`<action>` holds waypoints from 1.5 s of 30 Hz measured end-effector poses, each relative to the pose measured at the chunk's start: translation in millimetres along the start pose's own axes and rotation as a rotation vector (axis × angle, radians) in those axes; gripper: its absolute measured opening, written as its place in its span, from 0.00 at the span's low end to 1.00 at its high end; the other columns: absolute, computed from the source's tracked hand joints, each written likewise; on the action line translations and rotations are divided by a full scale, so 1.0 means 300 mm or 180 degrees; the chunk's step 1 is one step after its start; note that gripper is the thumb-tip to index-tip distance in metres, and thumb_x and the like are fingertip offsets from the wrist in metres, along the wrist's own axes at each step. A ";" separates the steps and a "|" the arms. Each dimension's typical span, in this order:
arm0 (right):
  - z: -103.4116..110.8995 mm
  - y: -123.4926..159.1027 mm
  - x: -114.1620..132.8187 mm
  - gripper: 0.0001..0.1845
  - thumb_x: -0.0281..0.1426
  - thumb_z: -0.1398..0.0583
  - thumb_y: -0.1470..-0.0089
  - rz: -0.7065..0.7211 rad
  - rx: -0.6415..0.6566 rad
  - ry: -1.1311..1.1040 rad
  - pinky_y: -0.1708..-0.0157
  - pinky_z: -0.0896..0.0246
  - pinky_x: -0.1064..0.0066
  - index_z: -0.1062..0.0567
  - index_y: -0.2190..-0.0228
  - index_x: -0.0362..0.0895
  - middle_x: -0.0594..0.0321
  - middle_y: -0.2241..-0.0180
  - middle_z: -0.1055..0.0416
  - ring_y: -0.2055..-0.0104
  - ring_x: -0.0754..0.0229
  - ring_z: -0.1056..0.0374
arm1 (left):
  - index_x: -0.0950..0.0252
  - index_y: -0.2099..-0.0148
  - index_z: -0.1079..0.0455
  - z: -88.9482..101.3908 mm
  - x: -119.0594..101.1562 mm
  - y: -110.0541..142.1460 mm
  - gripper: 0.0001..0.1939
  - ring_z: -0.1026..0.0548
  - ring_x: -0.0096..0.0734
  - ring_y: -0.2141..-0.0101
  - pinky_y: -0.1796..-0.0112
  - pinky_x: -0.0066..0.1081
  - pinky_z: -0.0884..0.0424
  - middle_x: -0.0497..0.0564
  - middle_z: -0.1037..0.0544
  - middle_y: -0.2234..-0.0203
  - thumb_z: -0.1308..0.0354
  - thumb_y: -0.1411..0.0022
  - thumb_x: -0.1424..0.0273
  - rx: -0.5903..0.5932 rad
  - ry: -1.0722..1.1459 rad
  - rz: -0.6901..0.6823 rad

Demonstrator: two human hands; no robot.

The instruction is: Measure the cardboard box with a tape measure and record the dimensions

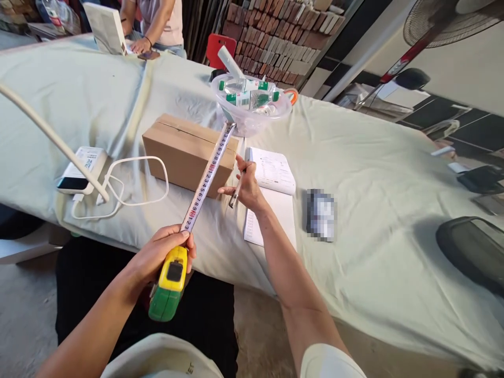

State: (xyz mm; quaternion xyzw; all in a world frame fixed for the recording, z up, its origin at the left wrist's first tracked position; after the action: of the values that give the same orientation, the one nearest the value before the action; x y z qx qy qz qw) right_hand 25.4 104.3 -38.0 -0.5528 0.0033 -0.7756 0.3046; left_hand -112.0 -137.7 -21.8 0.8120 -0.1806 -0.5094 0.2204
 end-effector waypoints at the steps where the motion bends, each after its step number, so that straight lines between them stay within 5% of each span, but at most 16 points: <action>1: -0.016 -0.014 0.003 0.48 0.56 0.24 0.69 0.0034 0.0025 -0.0027 0.32 0.47 0.35 0.44 0.57 0.53 0.43 0.29 0.49 0.27 0.40 0.47 | 0.62 0.70 0.30 0.015 0.005 0.009 0.13 0.27 0.30 0.79 0.78 0.28 0.32 0.49 0.24 0.77 0.36 0.41 0.59 -0.0060 0.0010 0.0008; 10: -0.053 0.009 0.067 0.48 0.55 0.23 0.69 0.0220 0.0097 -0.0263 0.32 0.46 0.38 0.42 0.56 0.52 0.42 0.29 0.49 0.26 0.41 0.48 | 0.61 0.69 0.29 0.091 0.060 0.048 0.15 0.26 0.30 0.79 0.77 0.29 0.31 0.49 0.22 0.74 0.35 0.39 0.55 -0.0124 -0.0049 0.0013; 24: 0.005 0.106 0.104 0.41 0.52 0.26 0.58 0.2015 -0.0697 0.0428 0.36 0.42 0.32 0.45 0.57 0.53 0.45 0.35 0.46 0.31 0.39 0.41 | 0.65 0.66 0.30 0.058 0.068 0.065 0.18 0.27 0.30 0.72 0.70 0.28 0.31 0.52 0.22 0.71 0.43 0.31 0.55 -0.0120 -0.0830 -0.0247; 36: 0.047 0.080 0.047 0.46 0.53 0.23 0.72 0.1156 -0.0750 0.0312 0.35 0.46 0.30 0.44 0.61 0.53 0.50 0.38 0.44 0.33 0.38 0.41 | 0.65 0.66 0.30 0.043 0.066 0.043 0.20 0.29 0.29 0.73 0.71 0.27 0.34 0.50 0.26 0.72 0.46 0.30 0.54 -0.0090 -0.1212 -0.0205; 45: 0.097 0.096 0.080 0.46 0.59 0.26 0.68 0.0571 -0.0530 -0.0475 0.36 0.44 0.37 0.45 0.60 0.54 0.52 0.37 0.43 0.30 0.42 0.44 | 0.64 0.68 0.31 0.107 -0.072 0.008 0.21 0.31 0.27 0.77 0.74 0.26 0.37 0.48 0.26 0.75 0.45 0.34 0.51 -0.0104 -0.1993 -0.0489</action>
State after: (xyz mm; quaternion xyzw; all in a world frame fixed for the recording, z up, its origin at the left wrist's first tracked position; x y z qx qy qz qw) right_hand 59.2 79.0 -16.0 -0.6298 0.0944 -0.6991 0.3251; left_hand -150.3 -134.3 -16.7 0.6234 -0.1696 -0.7525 0.1280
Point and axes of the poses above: each hand's wrist, its own y-axis away from the middle knuckle, its own z-axis out of the back of the hand, x = y × z, the point moved 7 cm from there along -y, towards the middle knuckle
